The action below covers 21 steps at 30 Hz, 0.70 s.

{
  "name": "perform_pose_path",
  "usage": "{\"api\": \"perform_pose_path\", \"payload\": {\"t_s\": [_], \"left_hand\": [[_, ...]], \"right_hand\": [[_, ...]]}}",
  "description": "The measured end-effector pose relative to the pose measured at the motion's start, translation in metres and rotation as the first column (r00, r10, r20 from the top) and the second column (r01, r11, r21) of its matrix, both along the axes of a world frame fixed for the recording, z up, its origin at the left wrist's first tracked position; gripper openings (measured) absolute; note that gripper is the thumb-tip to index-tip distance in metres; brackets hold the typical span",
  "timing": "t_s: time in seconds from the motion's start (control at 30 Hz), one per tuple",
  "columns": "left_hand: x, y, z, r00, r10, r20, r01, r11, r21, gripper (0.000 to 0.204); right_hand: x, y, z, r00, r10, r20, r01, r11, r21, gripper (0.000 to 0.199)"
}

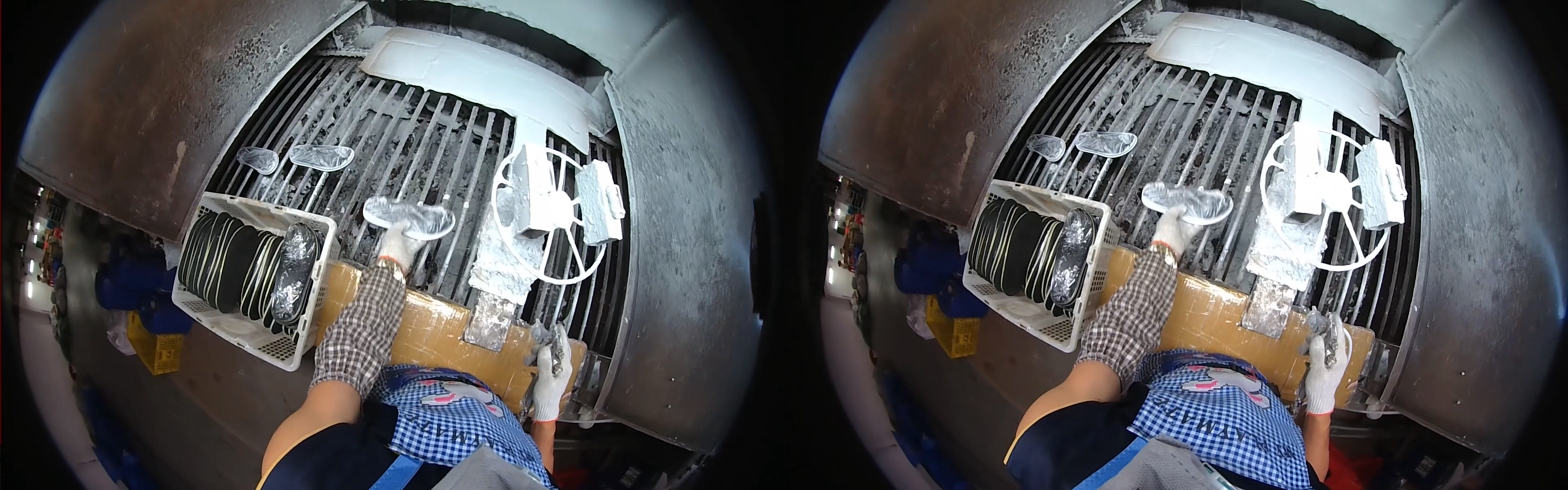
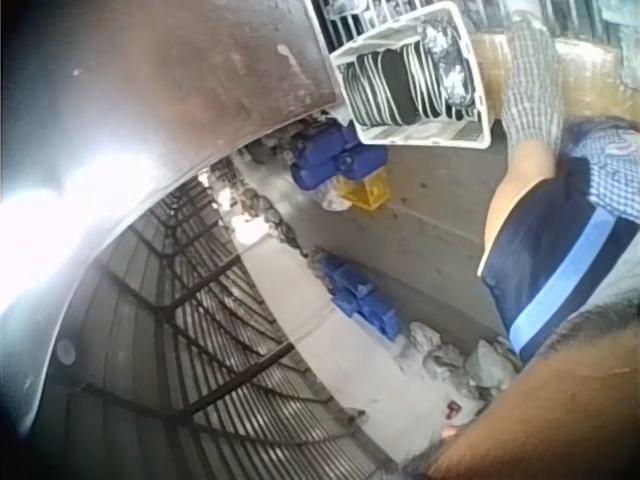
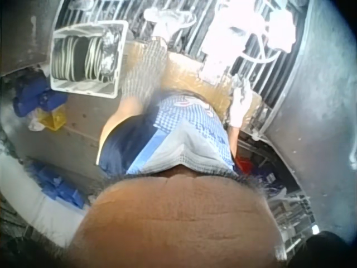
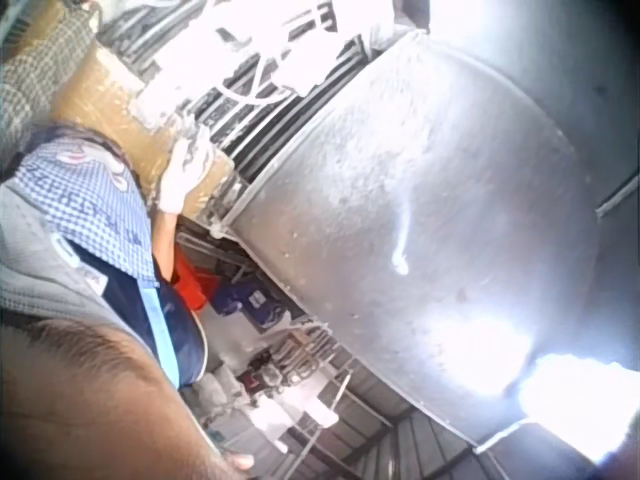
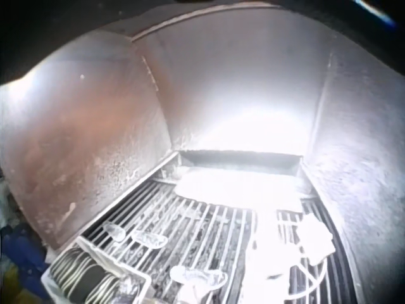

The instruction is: The person spray paints a series of small, dark, oval-shaped objects white using a spray gun. They pick up each object from a white plastic basket, place it on a metal grate, and apply a coat of white paint. After painting, the person places the object back into the basket and repeats the process.

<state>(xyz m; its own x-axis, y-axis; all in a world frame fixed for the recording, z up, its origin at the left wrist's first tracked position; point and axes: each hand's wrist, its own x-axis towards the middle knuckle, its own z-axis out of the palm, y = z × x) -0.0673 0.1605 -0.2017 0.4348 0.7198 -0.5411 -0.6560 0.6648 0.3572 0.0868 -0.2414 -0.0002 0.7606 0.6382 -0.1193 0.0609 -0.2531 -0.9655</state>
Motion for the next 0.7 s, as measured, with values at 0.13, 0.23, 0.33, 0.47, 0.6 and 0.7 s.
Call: {"api": "perform_pose_path", "payload": {"t_s": [0.13, 0.23, 0.33, 0.47, 0.6, 0.7], "left_hand": [[0.001, 0.038, 0.009, 0.990, -0.125, -0.059, 0.127, 0.991, 0.036, 0.052], [0.011, 0.006, 0.038, 0.897, -0.198, -0.394, 0.164, 0.979, -0.118, 0.055], [-0.012, -0.026, 0.023, 0.880, -0.260, -0.398, 0.307, 0.950, 0.060, 0.064], [-0.050, -0.089, 0.101, 0.806, -0.192, -0.560, 0.398, 0.876, 0.273, 0.050], [-0.115, -0.121, 0.158, 0.818, 0.065, -0.571, 0.288, 0.814, 0.505, 0.052], [-0.171, -0.131, 0.195, 0.618, 0.387, -0.684, 0.239, 0.737, 0.633, 0.054]], "right_hand": [[-0.003, 0.009, 0.000, 1.000, 0.014, 0.012, -0.014, 1.000, 0.000, 0.056], [-0.007, 0.010, 0.003, 0.999, 0.017, 0.029, -0.016, 0.999, -0.034, 0.055], [-0.004, 0.016, 0.005, 0.999, 0.045, 0.018, -0.044, 0.998, -0.034, 0.055], [-0.006, 0.005, -0.009, 1.000, 0.015, 0.015, -0.014, 1.000, -0.012, 0.055], [0.011, -0.005, -0.040, 0.978, 0.104, 0.179, -0.094, 0.994, -0.063, 0.061], [0.011, -0.003, -0.044, 0.956, 0.131, 0.264, -0.121, 0.991, -0.055, 0.061]]}}
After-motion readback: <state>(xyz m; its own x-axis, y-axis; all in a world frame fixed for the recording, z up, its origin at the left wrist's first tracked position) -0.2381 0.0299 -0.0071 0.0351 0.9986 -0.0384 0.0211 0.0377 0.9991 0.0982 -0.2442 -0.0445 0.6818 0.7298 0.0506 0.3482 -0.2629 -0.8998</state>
